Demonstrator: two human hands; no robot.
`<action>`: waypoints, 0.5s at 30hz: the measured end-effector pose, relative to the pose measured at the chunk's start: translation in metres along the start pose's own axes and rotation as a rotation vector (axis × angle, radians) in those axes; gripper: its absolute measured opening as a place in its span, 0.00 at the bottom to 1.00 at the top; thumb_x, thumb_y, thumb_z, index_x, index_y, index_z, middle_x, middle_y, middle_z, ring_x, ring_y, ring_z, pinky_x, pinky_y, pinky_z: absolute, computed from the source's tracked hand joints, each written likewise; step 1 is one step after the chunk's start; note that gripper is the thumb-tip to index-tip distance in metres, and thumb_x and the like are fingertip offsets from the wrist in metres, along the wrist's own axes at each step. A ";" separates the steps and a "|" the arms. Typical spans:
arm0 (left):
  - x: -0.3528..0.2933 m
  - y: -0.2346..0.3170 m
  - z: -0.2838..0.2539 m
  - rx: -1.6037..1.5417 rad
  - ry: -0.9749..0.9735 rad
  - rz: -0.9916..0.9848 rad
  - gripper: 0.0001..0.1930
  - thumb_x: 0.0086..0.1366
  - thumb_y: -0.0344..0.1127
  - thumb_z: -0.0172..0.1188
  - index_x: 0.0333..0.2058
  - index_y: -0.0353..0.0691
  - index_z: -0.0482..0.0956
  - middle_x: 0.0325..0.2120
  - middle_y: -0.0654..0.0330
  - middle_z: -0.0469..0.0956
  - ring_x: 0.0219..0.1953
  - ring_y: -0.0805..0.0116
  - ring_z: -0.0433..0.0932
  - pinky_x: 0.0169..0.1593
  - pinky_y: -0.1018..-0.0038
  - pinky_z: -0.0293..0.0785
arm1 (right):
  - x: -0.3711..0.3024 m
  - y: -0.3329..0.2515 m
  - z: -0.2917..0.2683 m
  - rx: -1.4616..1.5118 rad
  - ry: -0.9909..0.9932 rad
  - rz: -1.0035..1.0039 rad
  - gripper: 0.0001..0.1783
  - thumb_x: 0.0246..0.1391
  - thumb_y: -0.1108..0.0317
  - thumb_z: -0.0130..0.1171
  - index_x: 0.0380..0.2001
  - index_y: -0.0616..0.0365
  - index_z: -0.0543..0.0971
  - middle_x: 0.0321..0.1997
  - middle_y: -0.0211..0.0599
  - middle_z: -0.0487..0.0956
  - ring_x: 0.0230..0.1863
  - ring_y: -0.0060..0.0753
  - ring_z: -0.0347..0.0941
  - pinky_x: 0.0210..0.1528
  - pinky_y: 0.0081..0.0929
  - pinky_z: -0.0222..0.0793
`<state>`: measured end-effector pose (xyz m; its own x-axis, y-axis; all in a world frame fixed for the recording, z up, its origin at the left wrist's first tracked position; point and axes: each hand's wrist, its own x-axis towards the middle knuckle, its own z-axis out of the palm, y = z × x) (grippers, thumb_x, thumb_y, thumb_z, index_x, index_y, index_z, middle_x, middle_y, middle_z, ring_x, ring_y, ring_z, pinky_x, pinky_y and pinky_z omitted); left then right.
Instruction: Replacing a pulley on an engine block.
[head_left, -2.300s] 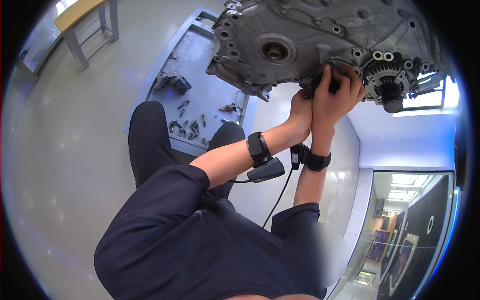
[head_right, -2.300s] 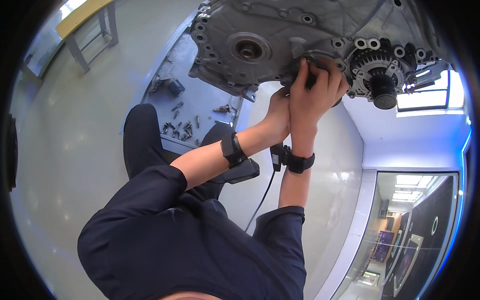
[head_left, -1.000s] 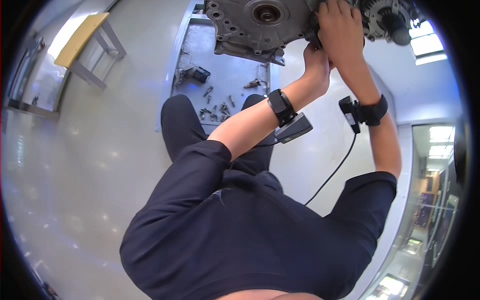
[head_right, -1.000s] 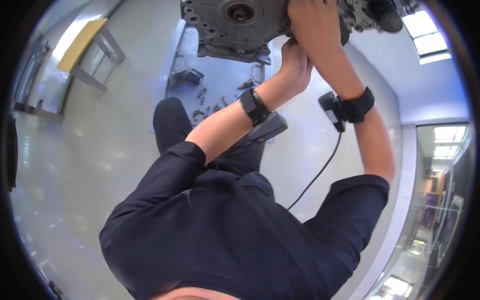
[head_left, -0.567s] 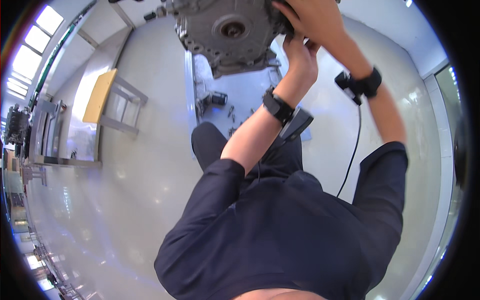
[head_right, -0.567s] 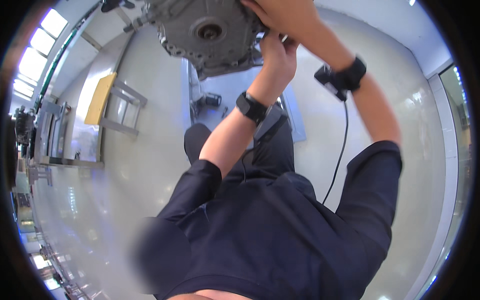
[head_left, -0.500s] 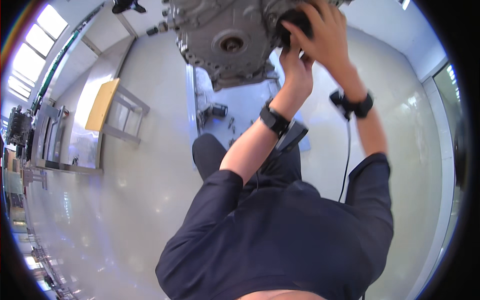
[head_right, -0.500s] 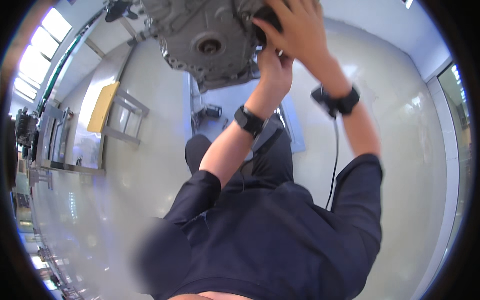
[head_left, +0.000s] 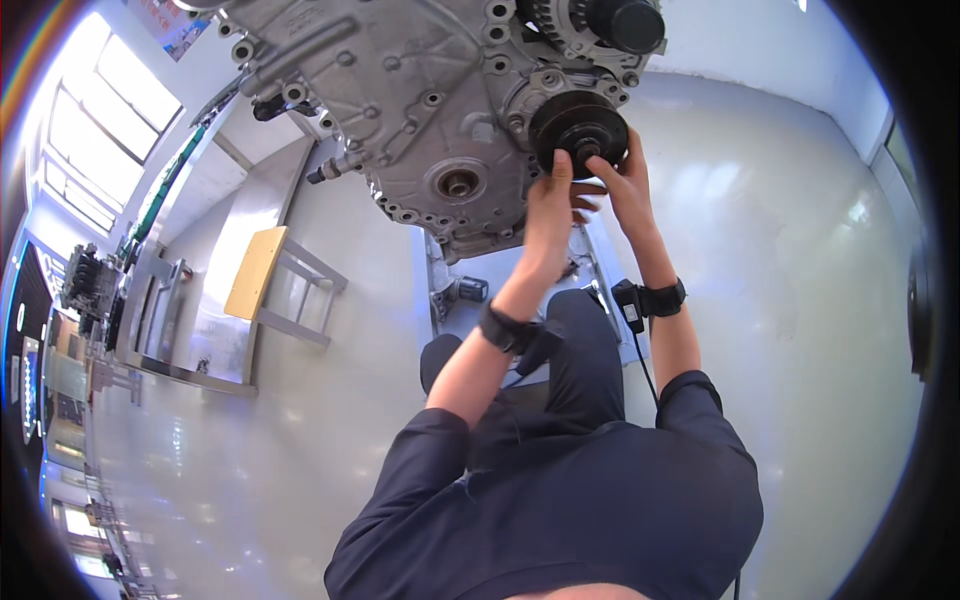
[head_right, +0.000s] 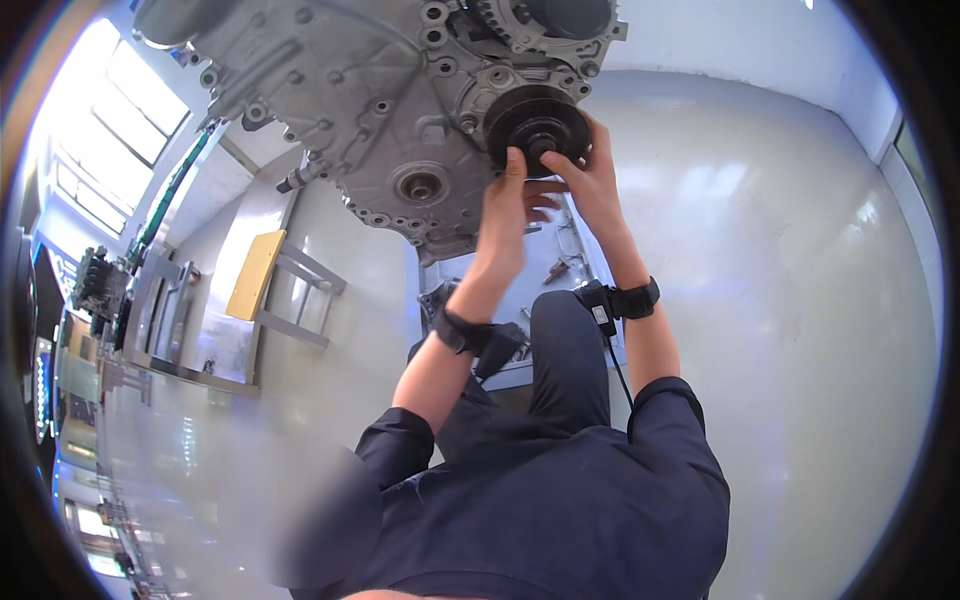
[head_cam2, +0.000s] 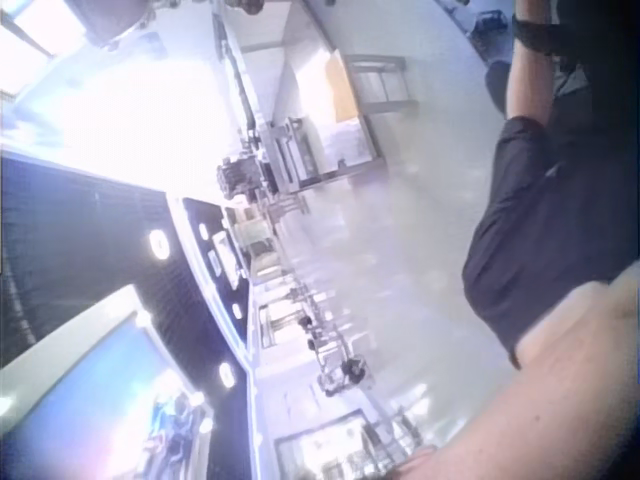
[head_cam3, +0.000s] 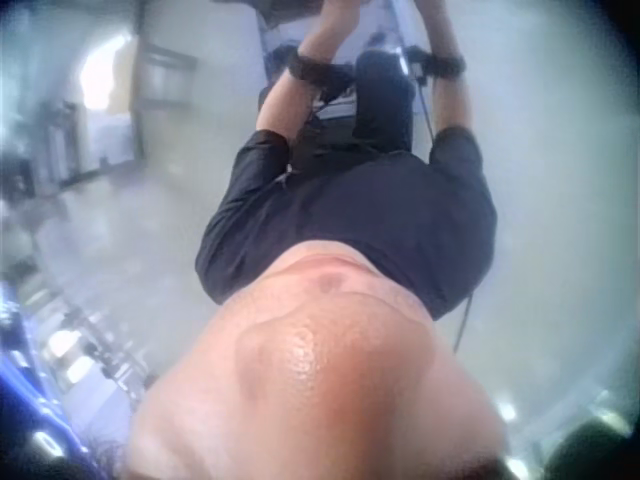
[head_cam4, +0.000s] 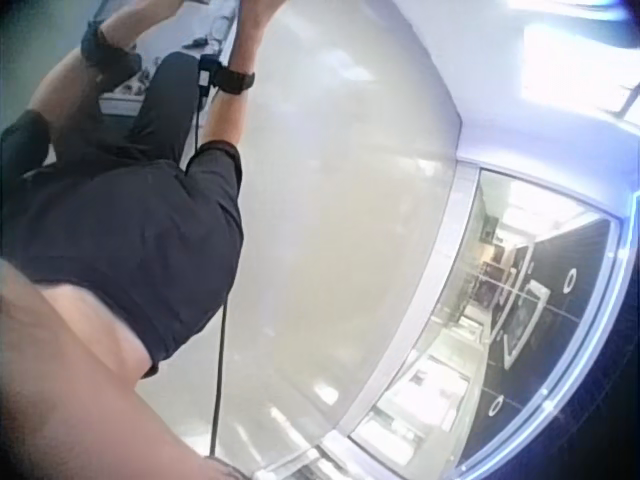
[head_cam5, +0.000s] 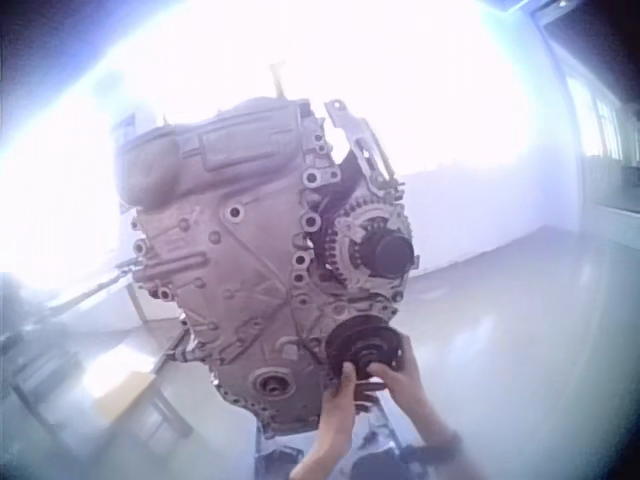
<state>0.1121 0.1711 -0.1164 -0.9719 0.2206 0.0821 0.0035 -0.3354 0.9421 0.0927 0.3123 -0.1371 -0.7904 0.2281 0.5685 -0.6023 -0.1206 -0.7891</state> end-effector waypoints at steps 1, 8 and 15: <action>0.000 0.006 -0.009 0.221 -0.062 0.030 0.28 0.70 0.59 0.53 0.32 0.34 0.80 0.24 0.60 0.83 0.24 0.73 0.77 0.28 0.77 0.71 | -0.001 0.003 -0.002 0.014 0.015 -0.001 0.40 0.51 0.66 0.70 0.63 0.63 0.63 0.58 0.43 0.70 0.58 0.36 0.71 0.58 0.33 0.70; -0.012 0.088 -0.032 1.285 0.317 1.178 0.08 0.60 0.35 0.65 0.29 0.37 0.79 0.23 0.56 0.76 0.29 0.60 0.74 0.33 0.66 0.70 | -0.003 0.014 0.006 -0.001 0.075 -0.085 0.44 0.51 0.65 0.70 0.67 0.62 0.58 0.60 0.41 0.65 0.60 0.37 0.69 0.58 0.32 0.70; 0.006 0.108 -0.024 2.047 0.215 1.250 0.11 0.59 0.42 0.63 0.29 0.41 0.77 0.27 0.58 0.73 0.34 0.56 0.71 0.36 0.61 0.67 | -0.025 0.011 0.020 0.187 0.234 -0.052 0.47 0.54 0.64 0.68 0.69 0.59 0.50 0.58 0.45 0.66 0.56 0.35 0.70 0.56 0.33 0.70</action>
<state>0.1010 0.1142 -0.0218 -0.3338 0.6027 0.7248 0.3596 0.7922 -0.4932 0.1035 0.2857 -0.1555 -0.7237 0.4528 0.5208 -0.6687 -0.2736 -0.6914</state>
